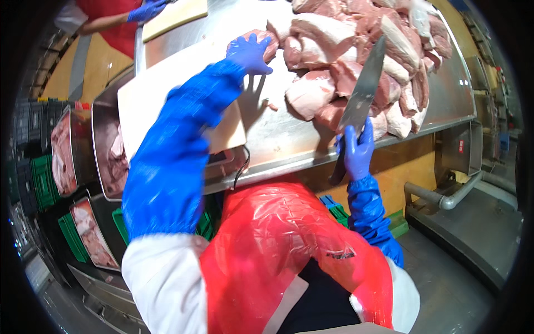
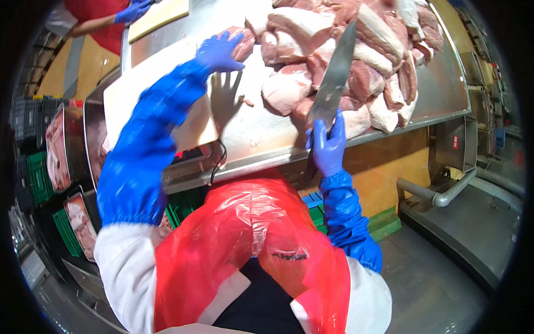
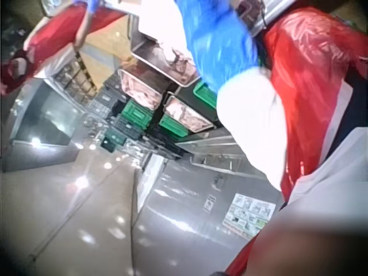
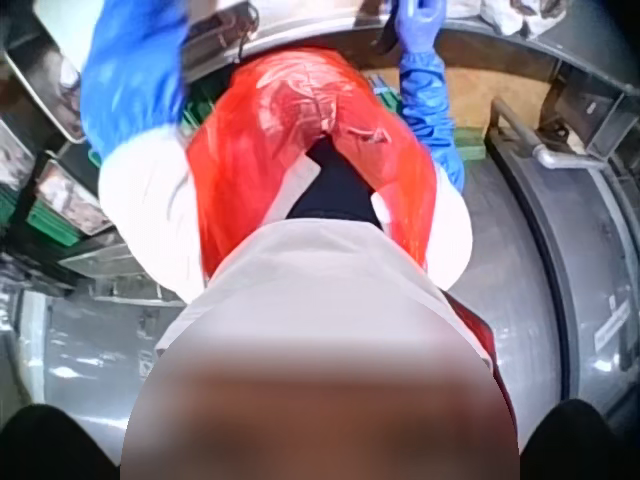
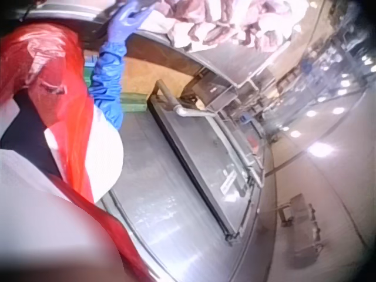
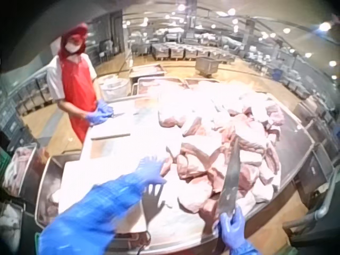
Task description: The person cuts large pieces of raw meat on a white cutting board using a knife, then places the cut portions into a green basket. The person repeats this process with multiple pieces of meat throughout the clip.
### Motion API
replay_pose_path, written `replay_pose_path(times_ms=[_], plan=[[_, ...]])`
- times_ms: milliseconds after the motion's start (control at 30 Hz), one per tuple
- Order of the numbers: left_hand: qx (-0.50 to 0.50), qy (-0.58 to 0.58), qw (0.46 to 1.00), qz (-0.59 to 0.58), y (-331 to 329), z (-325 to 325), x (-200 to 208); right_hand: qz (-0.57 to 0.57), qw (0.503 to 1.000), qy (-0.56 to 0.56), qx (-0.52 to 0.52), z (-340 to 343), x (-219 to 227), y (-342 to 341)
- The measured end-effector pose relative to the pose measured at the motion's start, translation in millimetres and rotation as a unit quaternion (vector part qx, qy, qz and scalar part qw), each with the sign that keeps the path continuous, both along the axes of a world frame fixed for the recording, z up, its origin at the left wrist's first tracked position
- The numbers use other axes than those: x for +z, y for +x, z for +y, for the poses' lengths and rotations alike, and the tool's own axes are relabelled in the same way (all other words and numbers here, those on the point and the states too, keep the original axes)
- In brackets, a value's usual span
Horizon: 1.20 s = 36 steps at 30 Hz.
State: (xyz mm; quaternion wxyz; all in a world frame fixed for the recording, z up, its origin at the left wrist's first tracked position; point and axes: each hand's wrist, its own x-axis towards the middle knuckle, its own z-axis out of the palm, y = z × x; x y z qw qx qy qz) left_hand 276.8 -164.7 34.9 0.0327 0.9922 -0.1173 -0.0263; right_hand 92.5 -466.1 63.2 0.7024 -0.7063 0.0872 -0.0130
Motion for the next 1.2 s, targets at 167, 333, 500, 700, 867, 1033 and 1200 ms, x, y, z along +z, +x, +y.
replay_pose_path(times_ms=[167,333,500,700,867,1033,1200], plan=[[0.115,-0.069,0.985,0.105,123.8,-55.0,-62.3,0.045,0.999,0.017,-0.014,-30.1,-8.9,-47.7],[0.247,-0.654,0.624,0.349,131.7,67.6,-90.8,0.097,0.991,0.083,0.034,-39.2,-12.8,-60.1],[0.197,-0.942,0.21,0.17,71.5,-72.6,-67.0,0.064,0.992,0.112,0.001,-26.6,-26.5,-4.6],[0.1,-0.901,0.397,0.143,8.3,-65.7,42.0,-0.025,0.947,0.319,0.018,39.2,-36.7,156.6],[0.043,-0.801,0.593,-0.073,-37.1,-38.4,20.2,-0.088,0.929,0.325,0.154,126.0,-77.1,195.2],[0.018,-0.799,0.599,-0.035,-78.3,96.9,100.8,-0.154,0.939,0.288,0.11,238.5,50.6,124.1],[0.023,-0.659,0.739,-0.134,-163.0,186.2,79.5,-0.131,0.975,0.108,0.145,261.7,67.0,45.2]])
